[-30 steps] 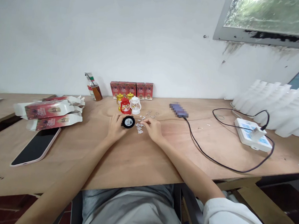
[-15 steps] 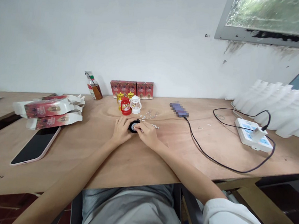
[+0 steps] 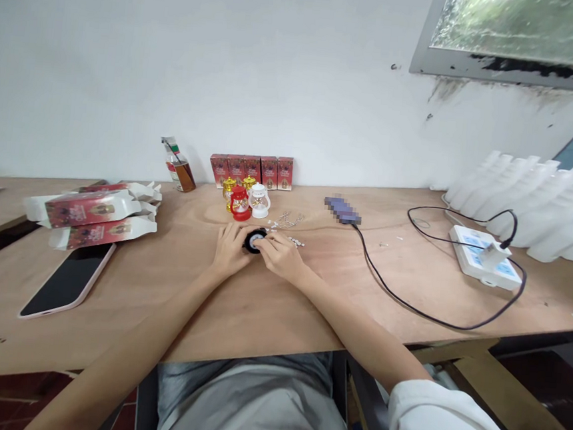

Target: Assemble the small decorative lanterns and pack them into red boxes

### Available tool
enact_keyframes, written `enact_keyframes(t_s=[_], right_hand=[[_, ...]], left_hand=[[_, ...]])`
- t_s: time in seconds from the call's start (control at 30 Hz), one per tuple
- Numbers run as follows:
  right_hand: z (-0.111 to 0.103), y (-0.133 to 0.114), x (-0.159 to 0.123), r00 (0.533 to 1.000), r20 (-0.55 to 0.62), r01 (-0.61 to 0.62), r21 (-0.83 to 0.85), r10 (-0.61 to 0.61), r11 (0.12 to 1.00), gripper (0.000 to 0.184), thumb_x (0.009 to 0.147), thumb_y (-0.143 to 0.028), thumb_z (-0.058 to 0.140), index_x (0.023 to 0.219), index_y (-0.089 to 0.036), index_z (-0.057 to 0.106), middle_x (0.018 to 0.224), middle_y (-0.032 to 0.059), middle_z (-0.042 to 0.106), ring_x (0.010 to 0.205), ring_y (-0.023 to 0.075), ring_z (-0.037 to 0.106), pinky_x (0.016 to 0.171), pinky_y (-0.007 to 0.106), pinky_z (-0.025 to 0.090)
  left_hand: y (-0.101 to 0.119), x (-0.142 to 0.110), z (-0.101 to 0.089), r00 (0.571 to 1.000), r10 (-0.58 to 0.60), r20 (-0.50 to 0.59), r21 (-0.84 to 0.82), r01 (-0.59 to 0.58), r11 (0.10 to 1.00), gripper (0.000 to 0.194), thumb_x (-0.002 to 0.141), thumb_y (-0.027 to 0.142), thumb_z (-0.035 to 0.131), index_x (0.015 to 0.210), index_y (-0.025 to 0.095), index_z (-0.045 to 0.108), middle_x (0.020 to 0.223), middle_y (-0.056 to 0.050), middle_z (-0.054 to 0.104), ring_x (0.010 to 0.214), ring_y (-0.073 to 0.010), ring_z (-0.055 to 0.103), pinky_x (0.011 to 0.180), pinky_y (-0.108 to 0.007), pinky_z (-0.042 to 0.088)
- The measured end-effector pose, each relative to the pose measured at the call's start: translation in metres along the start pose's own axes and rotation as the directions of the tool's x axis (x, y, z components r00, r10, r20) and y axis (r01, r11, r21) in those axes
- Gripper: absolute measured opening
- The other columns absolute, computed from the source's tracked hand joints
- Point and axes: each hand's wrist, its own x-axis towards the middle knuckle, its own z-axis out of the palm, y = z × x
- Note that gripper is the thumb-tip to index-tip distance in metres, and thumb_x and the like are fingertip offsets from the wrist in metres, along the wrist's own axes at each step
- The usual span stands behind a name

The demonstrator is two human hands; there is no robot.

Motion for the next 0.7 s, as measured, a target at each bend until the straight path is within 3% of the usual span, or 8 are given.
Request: enact_keyframes(t_s=[0.1,0.23,0.4,0.5,0.7], right_hand=[[-0.001,0.005,-0.001,0.995,-0.041,-0.085,0.033,0.086,0.996,0.027,0.095,-0.024,0.039,0.094,-0.02,0.065,0.085,0.0068,0.069,0.084,0.0176,0.061,0.08,0.032,0.049],[-0.006,0.027,-0.002,0.954,-0.045,-0.297,-0.011,0.296,0.955,0.026,0.095,-0.023,0.038,0.093,-0.018,0.064,0.089,0.0083,0.068,0.088,0.0191,0.061,0.082,0.032,0.047],[-0.012,0.056,-0.003,0.839,0.165,-0.493,-0.171,0.518,0.853,0.018,0.087,-0.013,0.048,0.095,-0.017,0.063,0.096,0.0077,0.069,0.096,0.0202,0.06,0.086,0.032,0.044],[-0.013,0.06,-0.003,0.786,0.289,-0.513,-0.188,0.546,0.838,0.021,0.084,-0.011,0.051,0.102,-0.017,0.062,0.098,0.0061,0.07,0.098,0.0192,0.06,0.088,0.032,0.043],[-0.01,0.053,-0.003,0.771,0.419,-0.4,-0.267,0.48,0.877,0.022,0.085,-0.016,0.054,0.106,-0.017,0.061,0.109,0.0084,0.068,0.109,0.023,0.054,0.092,0.035,0.037]], left_hand=[[-0.002,0.001,0.0,1.0,-0.03,-0.008,0.017,0.031,0.999,0.041,0.073,0.021,0.062,0.113,0.02,0.056,0.104,-0.009,0.06,0.097,-0.0244,0.053,0.08,-0.035,0.033],[-0.002,0.002,-0.001,0.998,-0.055,-0.003,0.028,0.055,0.998,0.042,0.072,0.02,0.062,0.113,0.021,0.056,0.103,-0.009,0.06,0.098,-0.0252,0.052,0.081,-0.035,0.034],[-0.002,0.002,-0.002,0.998,-0.058,0.005,0.036,0.058,0.998,0.044,0.069,0.016,0.061,0.113,0.022,0.057,0.103,-0.009,0.06,0.098,-0.026,0.052,0.081,-0.036,0.034],[-0.003,0.002,-0.001,0.998,-0.055,0.011,0.04,0.054,0.998,0.043,0.069,0.018,0.062,0.112,0.021,0.057,0.103,-0.009,0.06,0.098,-0.0263,0.052,0.081,-0.036,0.034],[-0.003,0.002,-0.001,0.999,-0.052,0.014,0.039,0.052,0.998,0.042,0.07,0.019,0.062,0.111,0.02,0.057,0.102,-0.01,0.059,0.097,-0.0264,0.052,0.079,-0.036,0.034]])
